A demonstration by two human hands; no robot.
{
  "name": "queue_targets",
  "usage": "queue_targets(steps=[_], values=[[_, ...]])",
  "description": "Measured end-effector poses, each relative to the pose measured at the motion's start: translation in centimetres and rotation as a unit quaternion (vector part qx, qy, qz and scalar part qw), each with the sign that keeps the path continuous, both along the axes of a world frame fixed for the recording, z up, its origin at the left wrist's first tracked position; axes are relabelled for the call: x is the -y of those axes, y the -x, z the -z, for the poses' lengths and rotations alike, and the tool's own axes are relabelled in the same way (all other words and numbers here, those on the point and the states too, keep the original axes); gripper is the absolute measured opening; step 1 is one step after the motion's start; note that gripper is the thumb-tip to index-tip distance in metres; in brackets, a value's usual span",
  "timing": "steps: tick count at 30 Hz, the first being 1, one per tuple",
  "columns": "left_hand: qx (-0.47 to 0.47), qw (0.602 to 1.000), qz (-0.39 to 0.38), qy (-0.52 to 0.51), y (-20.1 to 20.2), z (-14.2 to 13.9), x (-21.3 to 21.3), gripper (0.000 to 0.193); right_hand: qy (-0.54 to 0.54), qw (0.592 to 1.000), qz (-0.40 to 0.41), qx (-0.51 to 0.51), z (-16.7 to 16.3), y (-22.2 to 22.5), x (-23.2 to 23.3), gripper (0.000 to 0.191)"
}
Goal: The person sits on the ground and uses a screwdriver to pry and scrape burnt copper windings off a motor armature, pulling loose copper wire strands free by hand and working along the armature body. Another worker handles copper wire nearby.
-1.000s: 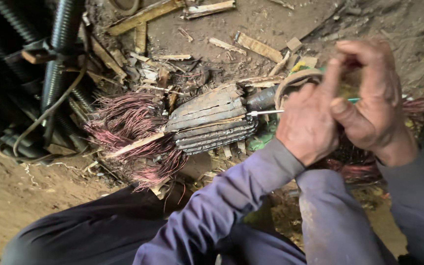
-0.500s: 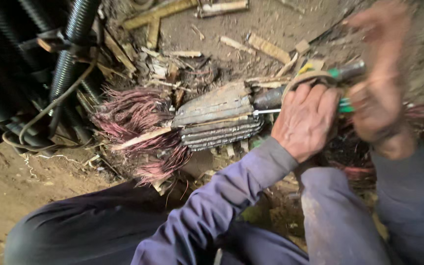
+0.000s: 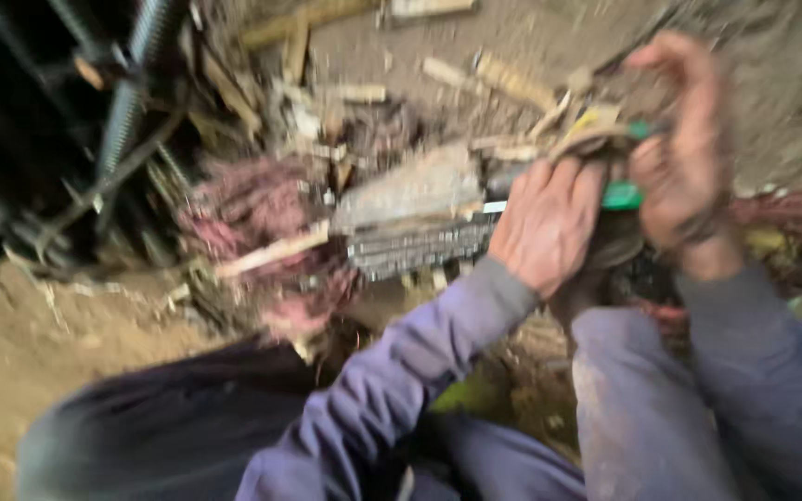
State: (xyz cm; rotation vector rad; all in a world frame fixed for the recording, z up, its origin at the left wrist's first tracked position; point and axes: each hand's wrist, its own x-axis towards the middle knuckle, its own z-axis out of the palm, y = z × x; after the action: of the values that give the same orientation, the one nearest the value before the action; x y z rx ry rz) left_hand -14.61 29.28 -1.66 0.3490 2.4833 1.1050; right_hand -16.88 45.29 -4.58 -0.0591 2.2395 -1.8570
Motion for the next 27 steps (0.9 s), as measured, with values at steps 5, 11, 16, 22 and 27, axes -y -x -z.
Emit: queue_targets(steps=[5,11,16,22,27], values=[[0.019,0.999,0.001,-0.031,-0.5,-0.1,0.5,0.031,0.065,0.997,-0.007,0.046,-4.6,0.5,2.5,0.071],[-0.019,0.982,-0.058,-0.18,-0.4,-1.5,4.5,0.041,-0.099,0.989,-0.052,-0.099,-7.6,1.3,6.0,0.033],[0.013,0.993,0.002,-0.115,3.6,-2.6,11.3,0.031,0.076,0.979,0.186,0.038,-6.3,0.3,5.6,0.02],[0.096,0.99,0.095,0.032,3.2,-0.7,12.9,0.009,0.135,0.928,0.338,0.084,-6.3,-4.5,-1.3,0.023],[0.023,0.99,0.126,0.066,1.1,-0.3,11.6,0.018,0.158,0.922,0.34,0.095,-5.6,-6.5,-3.0,0.026]])
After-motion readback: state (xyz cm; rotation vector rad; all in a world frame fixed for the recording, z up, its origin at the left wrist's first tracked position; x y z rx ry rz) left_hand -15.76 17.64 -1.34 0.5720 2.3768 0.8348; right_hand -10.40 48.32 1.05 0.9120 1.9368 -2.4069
